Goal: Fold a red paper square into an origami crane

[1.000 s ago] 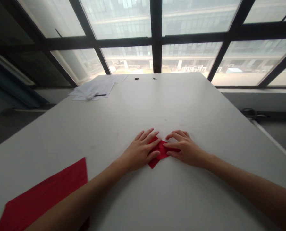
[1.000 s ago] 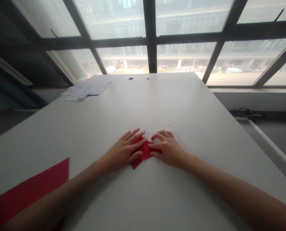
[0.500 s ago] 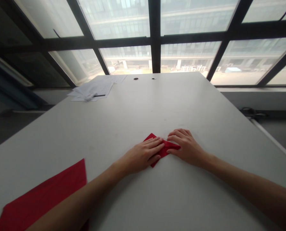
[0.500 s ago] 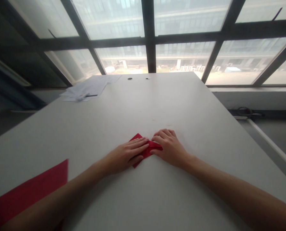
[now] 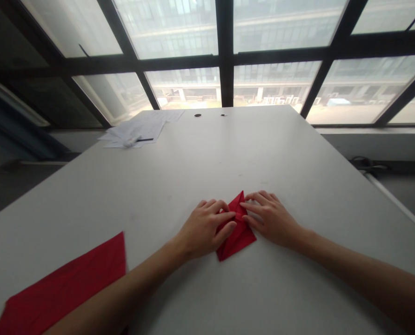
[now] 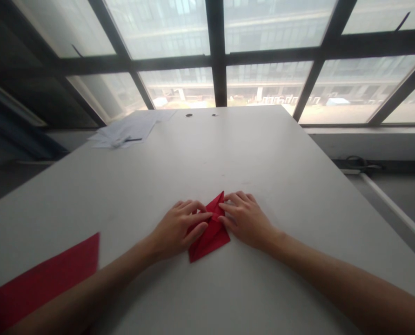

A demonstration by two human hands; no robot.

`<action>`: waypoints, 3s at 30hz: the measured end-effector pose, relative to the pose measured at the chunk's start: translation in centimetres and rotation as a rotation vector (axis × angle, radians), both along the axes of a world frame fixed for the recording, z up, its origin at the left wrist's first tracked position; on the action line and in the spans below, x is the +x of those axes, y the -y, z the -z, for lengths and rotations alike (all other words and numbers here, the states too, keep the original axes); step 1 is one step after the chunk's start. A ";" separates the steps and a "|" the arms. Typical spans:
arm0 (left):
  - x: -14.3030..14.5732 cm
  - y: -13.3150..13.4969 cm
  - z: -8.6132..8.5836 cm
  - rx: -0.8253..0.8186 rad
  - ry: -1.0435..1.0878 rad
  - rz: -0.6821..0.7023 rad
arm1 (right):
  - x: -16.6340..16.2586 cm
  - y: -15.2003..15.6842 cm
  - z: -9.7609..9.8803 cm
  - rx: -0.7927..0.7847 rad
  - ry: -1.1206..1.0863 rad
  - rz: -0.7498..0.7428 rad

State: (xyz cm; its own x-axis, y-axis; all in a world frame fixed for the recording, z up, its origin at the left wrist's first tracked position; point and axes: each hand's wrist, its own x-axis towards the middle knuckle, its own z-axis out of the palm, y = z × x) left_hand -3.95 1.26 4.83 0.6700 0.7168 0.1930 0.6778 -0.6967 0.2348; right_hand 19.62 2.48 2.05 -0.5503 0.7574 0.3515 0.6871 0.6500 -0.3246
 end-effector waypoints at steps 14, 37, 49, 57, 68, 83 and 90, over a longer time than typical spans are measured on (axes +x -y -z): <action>-0.8 -1.3 2.2 0.011 0.021 0.072 | 0.3 0.0 0.5 -0.023 -0.034 -0.094; -0.5 -1.3 1.4 -0.017 0.068 0.029 | 0.6 0.0 0.0 -0.053 -0.014 -0.177; -0.4 -1.2 1.2 0.012 -0.008 0.040 | 0.2 -0.3 0.6 -0.012 0.030 -0.026; -0.5 -1.2 1.3 -0.014 -0.066 0.021 | 0.2 -0.2 0.3 -0.029 0.085 -0.042; -0.6 -1.3 1.7 0.015 -0.045 0.018 | 0.2 -0.2 0.4 -0.033 0.089 -0.045; -0.4 -1.2 1.3 0.008 -0.030 0.035 | 0.2 -0.1 0.3 -0.033 0.108 -0.042; -0.4 -1.2 1.4 0.010 -0.061 0.031 | 0.2 -0.2 0.2 -0.029 0.112 -0.040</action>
